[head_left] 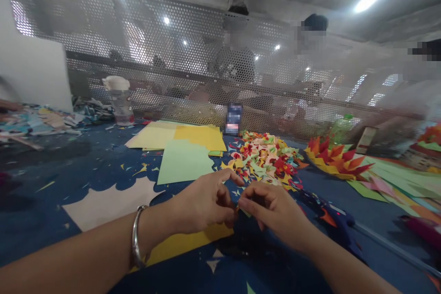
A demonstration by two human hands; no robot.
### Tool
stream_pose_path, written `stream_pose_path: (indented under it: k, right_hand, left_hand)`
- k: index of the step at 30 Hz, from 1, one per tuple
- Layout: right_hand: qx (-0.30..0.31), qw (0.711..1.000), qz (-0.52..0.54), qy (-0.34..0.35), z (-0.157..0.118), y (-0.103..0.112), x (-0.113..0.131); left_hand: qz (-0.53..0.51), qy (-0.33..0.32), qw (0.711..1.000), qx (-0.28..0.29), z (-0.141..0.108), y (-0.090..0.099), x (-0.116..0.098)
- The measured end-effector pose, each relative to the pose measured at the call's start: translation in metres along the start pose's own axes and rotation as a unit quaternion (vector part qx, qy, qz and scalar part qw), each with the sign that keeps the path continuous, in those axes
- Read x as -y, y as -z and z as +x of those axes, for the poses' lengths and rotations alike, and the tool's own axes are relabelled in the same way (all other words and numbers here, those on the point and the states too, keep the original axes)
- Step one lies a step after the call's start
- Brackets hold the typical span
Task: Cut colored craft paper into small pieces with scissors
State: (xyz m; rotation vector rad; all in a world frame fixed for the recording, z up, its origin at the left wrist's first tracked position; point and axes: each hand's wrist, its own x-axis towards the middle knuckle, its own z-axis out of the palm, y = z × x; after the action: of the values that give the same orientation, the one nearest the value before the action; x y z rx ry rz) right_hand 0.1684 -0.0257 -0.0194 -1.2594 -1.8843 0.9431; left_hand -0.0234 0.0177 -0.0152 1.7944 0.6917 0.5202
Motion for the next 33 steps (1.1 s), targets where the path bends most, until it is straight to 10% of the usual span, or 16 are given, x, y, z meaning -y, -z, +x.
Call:
stream_pose_path:
  k: [26, 33]
  right_hand:
    - [-0.025, 1.0, 0.002, 0.011, 0.0, 0.005, 0.0]
    - [0.001, 0.991, -0.133, 0.006, -0.002, 0.017, 0.004]
  left_hand:
    - [-0.078, 0.002, 0.996, -0.046, 0.007, 0.005, 0.004]
    - [-0.011, 0.006, 0.998, -0.066, 0.008, 0.014, 0.008]
